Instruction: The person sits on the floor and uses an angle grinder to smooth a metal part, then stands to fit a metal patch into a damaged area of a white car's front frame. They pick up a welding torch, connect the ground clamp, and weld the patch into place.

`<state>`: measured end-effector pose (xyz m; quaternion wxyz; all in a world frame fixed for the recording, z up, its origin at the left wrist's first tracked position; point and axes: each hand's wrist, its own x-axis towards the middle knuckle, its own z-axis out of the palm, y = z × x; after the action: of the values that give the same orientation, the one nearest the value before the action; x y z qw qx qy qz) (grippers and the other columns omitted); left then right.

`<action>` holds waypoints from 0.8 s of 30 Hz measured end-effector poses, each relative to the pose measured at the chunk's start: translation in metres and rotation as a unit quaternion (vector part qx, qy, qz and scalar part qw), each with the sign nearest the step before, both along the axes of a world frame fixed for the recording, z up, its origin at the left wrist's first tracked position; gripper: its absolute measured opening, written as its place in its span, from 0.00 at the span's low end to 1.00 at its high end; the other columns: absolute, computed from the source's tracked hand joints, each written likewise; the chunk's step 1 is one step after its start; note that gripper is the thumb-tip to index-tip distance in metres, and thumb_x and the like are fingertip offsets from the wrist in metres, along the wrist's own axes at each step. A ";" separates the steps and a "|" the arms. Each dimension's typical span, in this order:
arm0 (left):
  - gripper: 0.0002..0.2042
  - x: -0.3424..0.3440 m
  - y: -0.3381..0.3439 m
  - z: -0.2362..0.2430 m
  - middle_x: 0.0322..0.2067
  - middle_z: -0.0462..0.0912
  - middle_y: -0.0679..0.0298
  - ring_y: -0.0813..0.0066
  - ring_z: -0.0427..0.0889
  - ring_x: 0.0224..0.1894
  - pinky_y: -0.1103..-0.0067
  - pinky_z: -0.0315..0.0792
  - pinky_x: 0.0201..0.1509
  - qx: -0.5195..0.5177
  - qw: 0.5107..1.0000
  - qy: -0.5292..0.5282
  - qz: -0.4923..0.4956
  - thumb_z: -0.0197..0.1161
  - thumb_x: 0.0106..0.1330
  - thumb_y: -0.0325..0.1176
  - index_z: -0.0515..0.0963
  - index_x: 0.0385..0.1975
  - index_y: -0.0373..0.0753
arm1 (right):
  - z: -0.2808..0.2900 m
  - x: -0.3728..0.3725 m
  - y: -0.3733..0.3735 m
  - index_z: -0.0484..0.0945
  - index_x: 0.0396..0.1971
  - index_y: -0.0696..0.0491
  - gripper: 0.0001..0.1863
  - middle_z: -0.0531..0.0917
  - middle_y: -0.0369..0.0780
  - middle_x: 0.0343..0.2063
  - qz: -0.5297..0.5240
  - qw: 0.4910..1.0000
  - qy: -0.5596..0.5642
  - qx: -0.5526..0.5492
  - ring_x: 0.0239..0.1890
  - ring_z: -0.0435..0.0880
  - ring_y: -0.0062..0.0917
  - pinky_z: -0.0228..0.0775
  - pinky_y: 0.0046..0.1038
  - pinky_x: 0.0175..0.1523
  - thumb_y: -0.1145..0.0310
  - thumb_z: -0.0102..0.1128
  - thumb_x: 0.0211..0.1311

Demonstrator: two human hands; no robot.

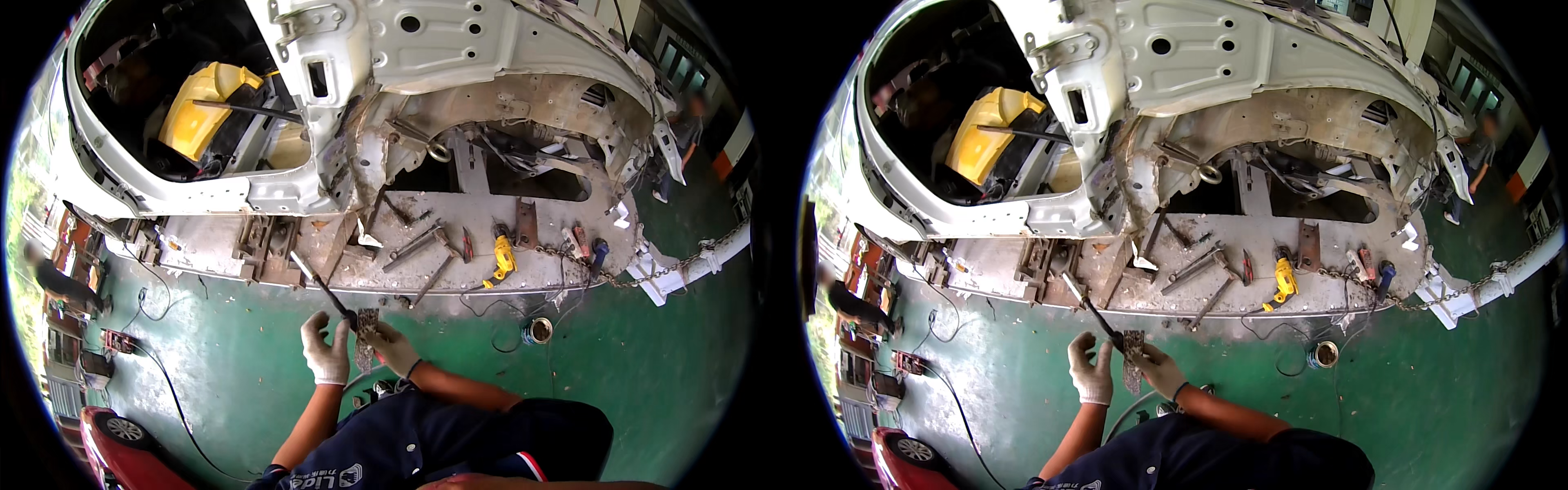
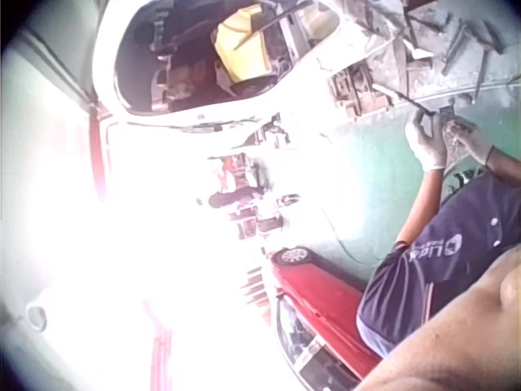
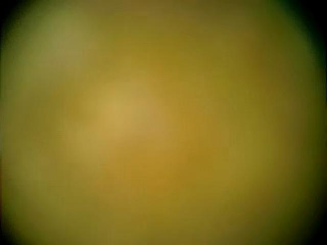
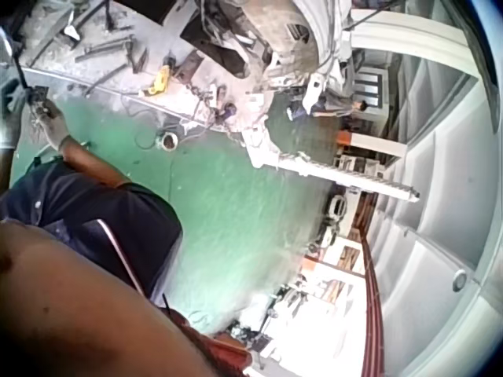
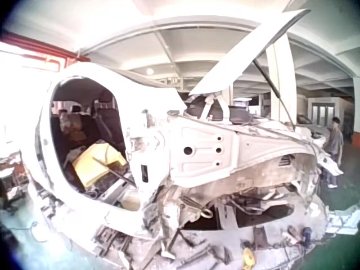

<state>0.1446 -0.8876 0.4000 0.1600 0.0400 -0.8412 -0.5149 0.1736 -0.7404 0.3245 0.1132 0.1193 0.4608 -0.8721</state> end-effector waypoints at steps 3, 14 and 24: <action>0.37 0.033 -0.029 -0.081 0.62 0.78 0.52 0.61 0.80 0.60 0.66 0.73 0.66 0.300 0.920 -0.226 -0.112 0.64 0.74 0.53 0.62 0.73 0.35 | -0.035 -0.007 -0.005 0.85 0.50 0.48 0.09 0.82 0.26 0.31 -0.035 0.999 0.035 -0.009 0.25 0.67 0.09 0.58 0.17 0.29 0.65 0.66 0.75; 0.49 0.074 -0.025 -0.169 0.53 0.81 0.54 0.59 0.79 0.55 0.61 0.71 0.66 0.592 0.717 -0.300 -0.213 0.60 0.67 0.72 0.61 0.74 0.34 | 0.000 -0.002 0.027 0.88 0.47 0.51 0.12 0.89 0.31 0.39 0.000 0.997 -0.052 0.054 0.40 0.84 0.14 0.73 0.19 0.44 0.63 0.70 0.69; 0.15 0.101 -0.065 -0.195 0.20 0.75 0.68 0.69 0.76 0.21 0.64 0.72 0.27 0.638 0.698 -0.157 0.285 0.72 0.70 0.45 0.71 0.35 0.47 | 0.112 -0.245 0.170 0.86 0.37 0.56 0.13 0.88 0.39 0.29 -0.083 0.944 0.181 0.262 0.30 0.84 0.25 0.77 0.31 0.39 0.60 0.69 0.70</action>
<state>0.2452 -0.9527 0.2051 0.1009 0.4505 -0.2729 -0.8440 -0.0714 -0.5703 0.4366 -0.0797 0.0225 0.6742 -0.7339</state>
